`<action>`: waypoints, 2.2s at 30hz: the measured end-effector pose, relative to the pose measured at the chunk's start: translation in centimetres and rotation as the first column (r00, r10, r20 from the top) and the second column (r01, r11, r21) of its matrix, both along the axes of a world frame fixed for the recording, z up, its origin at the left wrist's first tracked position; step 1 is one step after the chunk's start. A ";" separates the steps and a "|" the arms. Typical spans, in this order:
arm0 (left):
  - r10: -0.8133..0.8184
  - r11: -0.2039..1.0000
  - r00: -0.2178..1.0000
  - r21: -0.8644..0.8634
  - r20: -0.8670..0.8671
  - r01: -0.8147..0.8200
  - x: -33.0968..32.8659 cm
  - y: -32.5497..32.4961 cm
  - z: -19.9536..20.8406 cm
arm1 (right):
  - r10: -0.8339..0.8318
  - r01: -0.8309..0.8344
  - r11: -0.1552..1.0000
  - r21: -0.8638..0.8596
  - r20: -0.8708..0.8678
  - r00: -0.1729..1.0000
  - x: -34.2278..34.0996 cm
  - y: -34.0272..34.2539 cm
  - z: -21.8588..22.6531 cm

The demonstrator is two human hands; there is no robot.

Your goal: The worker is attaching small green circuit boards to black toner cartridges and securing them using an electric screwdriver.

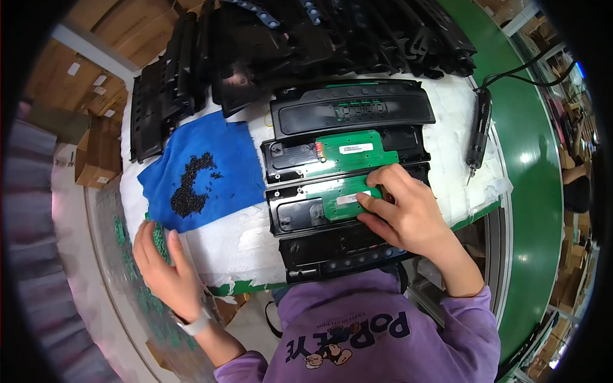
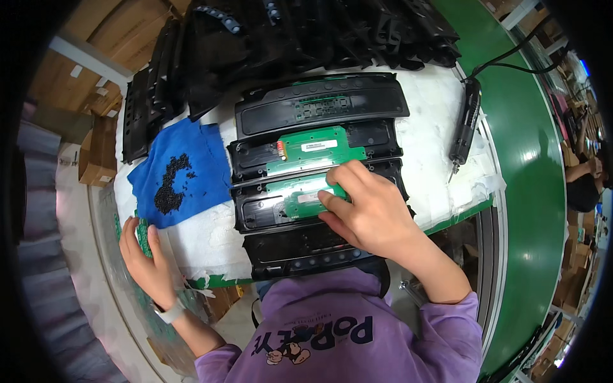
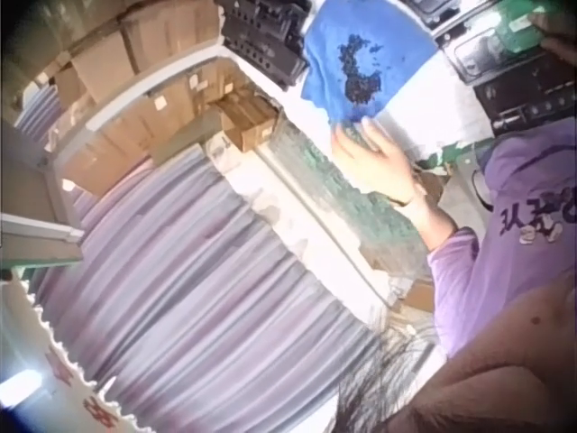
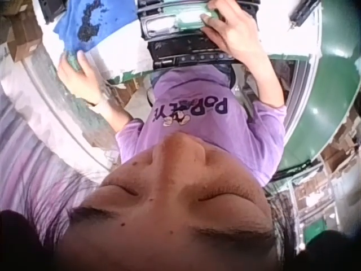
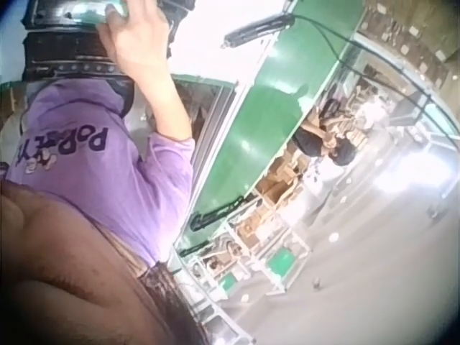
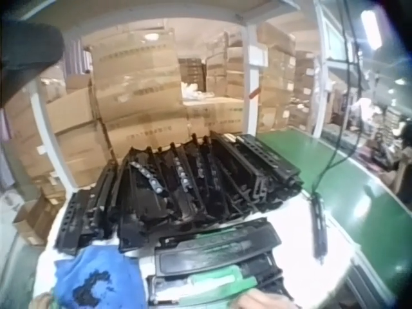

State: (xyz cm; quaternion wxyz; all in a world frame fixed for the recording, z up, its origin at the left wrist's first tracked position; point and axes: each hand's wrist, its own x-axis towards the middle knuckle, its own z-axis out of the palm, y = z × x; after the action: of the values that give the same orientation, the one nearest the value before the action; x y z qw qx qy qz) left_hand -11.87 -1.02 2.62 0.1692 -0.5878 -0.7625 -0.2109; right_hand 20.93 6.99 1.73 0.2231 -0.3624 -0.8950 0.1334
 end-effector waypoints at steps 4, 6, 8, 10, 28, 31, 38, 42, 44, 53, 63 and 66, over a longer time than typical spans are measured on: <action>0.150 0.956 0.989 -0.254 -0.007 -0.147 -4.0 -2.3 -1.2 | -0.012 0.012 0.999 -0.038 -0.009 1.000 -0.1 -0.3 0.6; 0.130 0.967 0.991 -0.221 -0.001 -0.127 -4.6 -2.6 -1.7 | -0.024 0.024 1.000 0.000 -0.012 1.000 -0.1 -0.8 0.5; 0.112 0.976 0.994 -0.188 -0.012 -0.112 -5.0 -2.6 -1.9 | -0.077 0.077 0.997 0.003 0.033 0.996 0.1 -1.4 1.1; 0.247 0.942 0.964 -0.211 -0.096 -0.263 -5.0 -2.4 -1.5 | -0.069 0.067 0.995 0.075 0.019 0.997 -0.2 -1.9 1.4; -0.786 0.577 0.387 0.347 0.482 0.740 12.6 -1.3 0.7 | 0.120 -0.132 0.991 -0.028 -0.266 0.956 -2.1 -6.2 5.3; -0.811 0.578 0.431 0.428 0.395 0.695 12.4 -1.3 -0.2 | 0.035 -0.066 0.994 -0.086 -0.317 0.948 0.4 -6.0 3.2; -0.734 0.568 0.457 0.086 0.503 0.818 12.9 -2.7 -4.4 | -0.121 0.044 0.973 -0.225 -0.338 0.933 1.9 -6.1 -1.2; -0.740 0.576 0.461 0.106 0.490 0.811 12.9 -2.7 -4.9 | -0.130 0.059 0.967 -0.248 -0.281 0.951 2.1 -5.9 -1.4; -0.744 0.572 0.450 0.121 0.494 0.812 13.0 -2.6 -4.9 | -0.141 0.066 0.962 -0.267 -0.270 0.953 2.4 -6.0 -1.4; -0.768 0.570 0.528 0.011 0.361 0.821 13.5 -2.4 -4.0 | -0.129 0.131 0.991 0.007 -0.136 0.982 2.3 -6.2 -1.4; -0.768 0.542 0.531 -0.078 0.358 0.837 13.3 -2.2 -2.7 | -0.187 0.185 0.982 -0.031 -0.086 0.979 2.5 -5.8 -0.2; -0.774 0.532 0.453 0.065 0.442 0.844 11.8 -1.6 -1.8 | -0.274 0.268 0.962 -0.059 -0.222 0.936 3.2 -5.4 0.6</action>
State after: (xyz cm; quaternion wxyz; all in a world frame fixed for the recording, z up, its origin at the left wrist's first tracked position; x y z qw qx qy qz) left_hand -0.12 -2.61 0.77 -0.1689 -0.8309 -0.4203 -0.3231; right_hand 24.12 1.57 2.29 0.3356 -0.4677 -0.8030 0.1546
